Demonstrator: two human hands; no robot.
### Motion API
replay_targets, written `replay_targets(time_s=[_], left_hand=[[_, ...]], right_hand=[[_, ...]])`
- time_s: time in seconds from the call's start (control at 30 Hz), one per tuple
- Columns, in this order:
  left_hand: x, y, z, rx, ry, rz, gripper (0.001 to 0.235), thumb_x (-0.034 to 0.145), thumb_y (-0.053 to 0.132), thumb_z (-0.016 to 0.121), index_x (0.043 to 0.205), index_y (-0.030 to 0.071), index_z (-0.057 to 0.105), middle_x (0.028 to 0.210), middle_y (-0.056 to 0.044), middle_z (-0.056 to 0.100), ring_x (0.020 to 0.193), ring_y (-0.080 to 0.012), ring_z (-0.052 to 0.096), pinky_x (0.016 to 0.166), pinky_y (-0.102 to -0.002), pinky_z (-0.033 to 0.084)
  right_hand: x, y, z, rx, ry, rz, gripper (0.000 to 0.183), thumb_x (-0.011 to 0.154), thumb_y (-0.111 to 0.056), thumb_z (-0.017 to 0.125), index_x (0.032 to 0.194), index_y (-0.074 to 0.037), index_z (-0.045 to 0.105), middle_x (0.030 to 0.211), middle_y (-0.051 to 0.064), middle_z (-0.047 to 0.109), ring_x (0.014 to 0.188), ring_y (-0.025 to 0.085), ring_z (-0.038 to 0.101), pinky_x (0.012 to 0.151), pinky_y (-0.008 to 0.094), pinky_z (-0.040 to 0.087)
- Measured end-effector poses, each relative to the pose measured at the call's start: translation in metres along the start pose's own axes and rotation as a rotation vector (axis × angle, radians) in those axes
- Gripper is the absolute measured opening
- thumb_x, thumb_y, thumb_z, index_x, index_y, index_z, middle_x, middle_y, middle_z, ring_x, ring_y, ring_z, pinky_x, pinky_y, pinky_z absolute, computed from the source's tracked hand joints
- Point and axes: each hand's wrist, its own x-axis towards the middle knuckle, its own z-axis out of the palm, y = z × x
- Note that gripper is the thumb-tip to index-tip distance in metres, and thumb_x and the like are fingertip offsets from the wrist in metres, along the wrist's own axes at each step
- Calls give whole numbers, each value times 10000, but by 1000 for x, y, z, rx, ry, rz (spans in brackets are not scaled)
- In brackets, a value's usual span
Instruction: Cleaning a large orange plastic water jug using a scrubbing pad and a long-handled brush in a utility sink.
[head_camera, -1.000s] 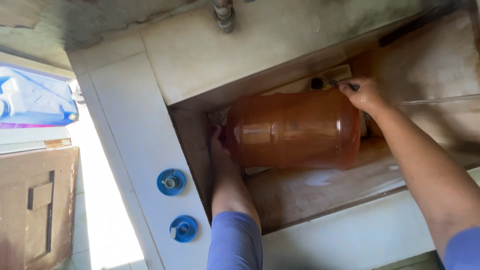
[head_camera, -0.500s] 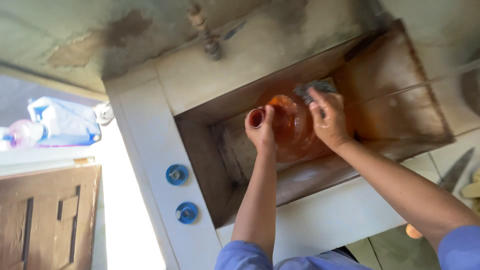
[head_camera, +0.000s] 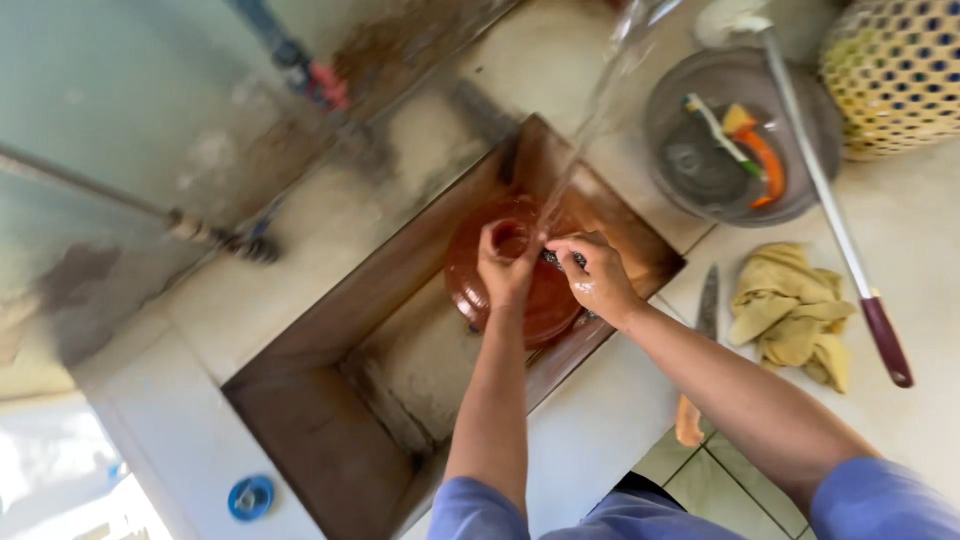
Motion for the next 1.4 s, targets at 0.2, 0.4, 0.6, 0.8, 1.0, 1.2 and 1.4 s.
replay_targets(time_s=[0.2,0.4,0.6,0.8,1.0,1.2,1.4], left_hand=[[-18,10,3,152,-50,-10,481,689,79,962,1046,67,640,958,-2,670,878,-132,616,807,-249,543],[-29,6,8,206,-130,-25,484,665,111,961,1029,69,645,970,-15,682,889,-149,633,822,-272,559],[-27,31,6,337,-196,-83,500,631,129,969,1024,78,664,973,-24,720,875,-158,662,813,-298,575],[-22,21,1,304,-261,-108,462,645,143,962,1005,72,683,956,-33,723,867,-162,672,798,-308,588],[-12,16,1,360,-278,-85,488,637,163,972,1013,66,675,956,-34,731,856,-170,673,803,-310,580],[-16,14,6,341,-256,-71,500,633,141,970,1037,81,681,975,-20,731,880,-169,670,829,-303,577],[-26,4,3,348,-255,-61,474,649,129,966,1031,83,689,982,-21,725,893,-173,670,846,-309,578]], right_hand=[[70,-5,-131,253,400,153,175,1033,18,552,1064,-13,721,1205,98,757,1155,187,689,1061,329,514],[117,73,-181,265,668,294,162,1024,-41,613,1048,-28,772,1054,65,777,979,149,674,934,279,505],[96,110,-168,335,713,403,149,985,-71,656,1000,-49,803,1040,52,786,984,128,700,945,245,513],[62,61,-171,262,544,404,148,1021,-77,645,1033,-69,792,1066,33,783,976,124,698,956,273,538],[-49,-7,-147,-166,462,159,159,1042,-34,631,1078,-95,773,1050,84,710,997,191,629,933,313,495],[-93,15,-125,-469,315,161,207,912,-330,791,1003,-145,778,1113,42,741,1121,265,599,1048,469,330],[-67,61,-198,-659,523,254,119,1019,-247,721,1109,-214,792,1270,49,716,1247,284,550,1133,478,272]])
